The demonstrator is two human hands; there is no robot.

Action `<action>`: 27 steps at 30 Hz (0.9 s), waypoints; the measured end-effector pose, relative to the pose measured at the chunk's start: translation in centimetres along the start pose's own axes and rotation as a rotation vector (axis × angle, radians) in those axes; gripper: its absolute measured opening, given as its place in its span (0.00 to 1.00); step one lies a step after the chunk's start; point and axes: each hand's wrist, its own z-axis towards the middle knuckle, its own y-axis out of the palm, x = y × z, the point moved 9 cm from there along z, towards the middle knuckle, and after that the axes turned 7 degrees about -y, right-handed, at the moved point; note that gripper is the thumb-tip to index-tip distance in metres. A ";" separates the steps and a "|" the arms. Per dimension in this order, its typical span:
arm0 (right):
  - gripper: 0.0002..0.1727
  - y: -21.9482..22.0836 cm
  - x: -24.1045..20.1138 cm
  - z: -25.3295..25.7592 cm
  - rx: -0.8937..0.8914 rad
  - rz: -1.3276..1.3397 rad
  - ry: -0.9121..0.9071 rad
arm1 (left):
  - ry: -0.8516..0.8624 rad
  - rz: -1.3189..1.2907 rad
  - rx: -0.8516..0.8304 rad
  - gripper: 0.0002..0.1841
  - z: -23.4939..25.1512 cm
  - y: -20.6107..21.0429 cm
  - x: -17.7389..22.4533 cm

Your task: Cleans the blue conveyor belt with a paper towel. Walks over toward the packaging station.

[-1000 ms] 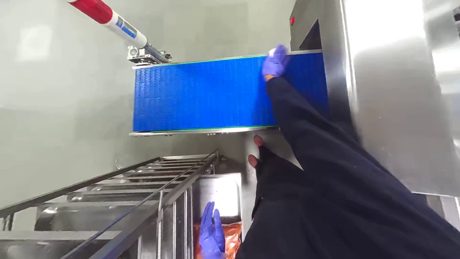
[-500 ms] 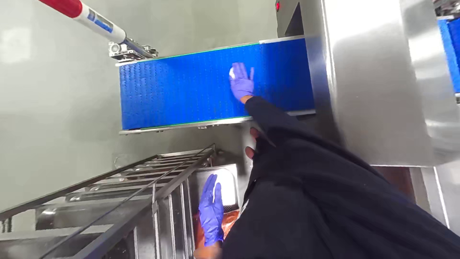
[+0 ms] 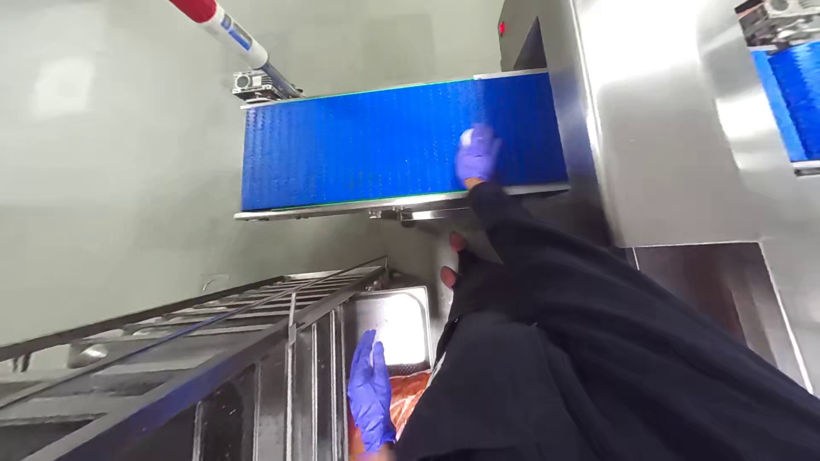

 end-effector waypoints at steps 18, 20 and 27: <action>0.24 -3.4 9.6 -7.3 0.165 0.436 0.071 | 0.394 0.027 -0.236 0.19 3.9 3.5 8.8; 0.22 -3.4 6.6 -12.4 0.008 0.738 0.113 | 0.458 0.014 -0.291 0.19 3.9 4.5 9.7; 0.18 -2.7 8.2 -30.1 -0.751 0.995 0.148 | 0.738 0.099 -0.450 0.20 2.7 8.5 16.4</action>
